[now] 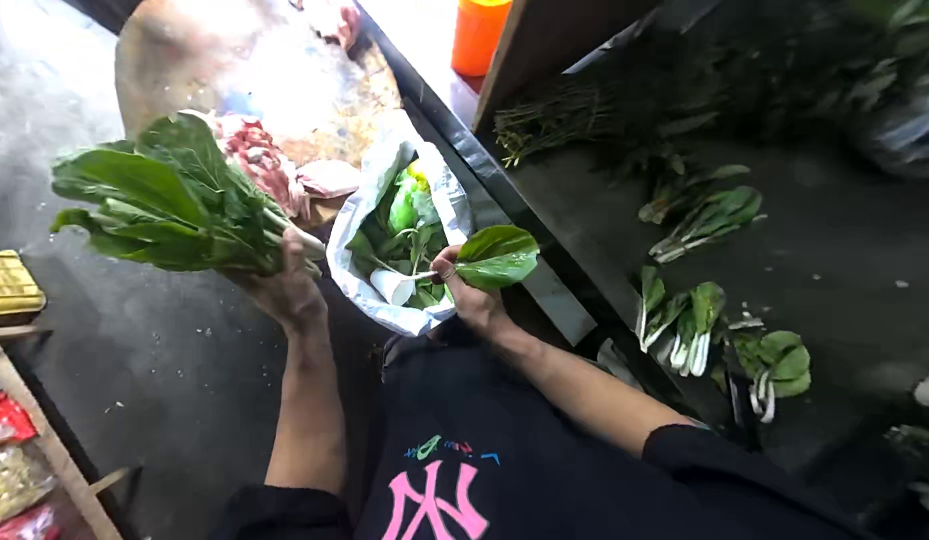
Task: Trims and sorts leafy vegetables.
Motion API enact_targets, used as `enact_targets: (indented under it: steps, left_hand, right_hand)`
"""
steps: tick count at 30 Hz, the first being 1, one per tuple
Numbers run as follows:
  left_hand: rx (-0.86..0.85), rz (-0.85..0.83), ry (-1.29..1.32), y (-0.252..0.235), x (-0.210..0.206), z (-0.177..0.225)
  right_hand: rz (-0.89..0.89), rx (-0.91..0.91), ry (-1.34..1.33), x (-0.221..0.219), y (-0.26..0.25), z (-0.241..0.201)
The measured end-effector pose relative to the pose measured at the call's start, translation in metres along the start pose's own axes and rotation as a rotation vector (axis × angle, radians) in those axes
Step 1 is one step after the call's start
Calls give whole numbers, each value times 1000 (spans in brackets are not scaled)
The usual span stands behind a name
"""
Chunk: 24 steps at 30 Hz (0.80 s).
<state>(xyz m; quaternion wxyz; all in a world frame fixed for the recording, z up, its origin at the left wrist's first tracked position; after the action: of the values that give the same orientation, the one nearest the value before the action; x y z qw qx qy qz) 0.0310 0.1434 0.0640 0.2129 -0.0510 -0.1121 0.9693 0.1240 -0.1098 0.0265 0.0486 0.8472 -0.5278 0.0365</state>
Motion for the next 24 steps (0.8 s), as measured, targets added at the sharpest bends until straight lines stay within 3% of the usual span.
enact_targets:
  steps: [3,5,8,12,18,21,24]
  left_hand:
    - [252,-153,267,2,11,-4]
    - [423,-304,451,18,1,-8]
    - [594,-403,535,59,-28,-18]
    - [694,-502,528,111,-93,-19]
    - [802,-829,543,147,-157,-11]
    - [829,-1013,583,166,-186,-11]
    - [841,-1137,517,191,-213,-11]
  right_hand:
    - [-426,-344,599,-3,-12,36]
    - [-551,-377,762,-2,-22,30]
    - [-467,-246,482,1,-22,-17]
    - [-387,-313,223,16,-9,-42]
    - [84,-312,-113,94,30,-34]
    - [343,-226,-199,139,54,-37]
    - [479,-118,-229,174,80,-46]
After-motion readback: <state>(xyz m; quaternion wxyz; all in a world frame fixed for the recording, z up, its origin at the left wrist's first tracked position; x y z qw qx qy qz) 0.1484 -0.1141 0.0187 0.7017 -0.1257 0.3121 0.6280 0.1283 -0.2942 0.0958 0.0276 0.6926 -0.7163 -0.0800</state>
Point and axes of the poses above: each hand's wrist, its own y-axis away from the middle knuckle, its own x-axis out of the back of the hand, z = x × y, the point moved 6 cm from there along -y, towards the middle knuckle, and after that the axes turned 3 degrees about y, right-handed, at the moved point
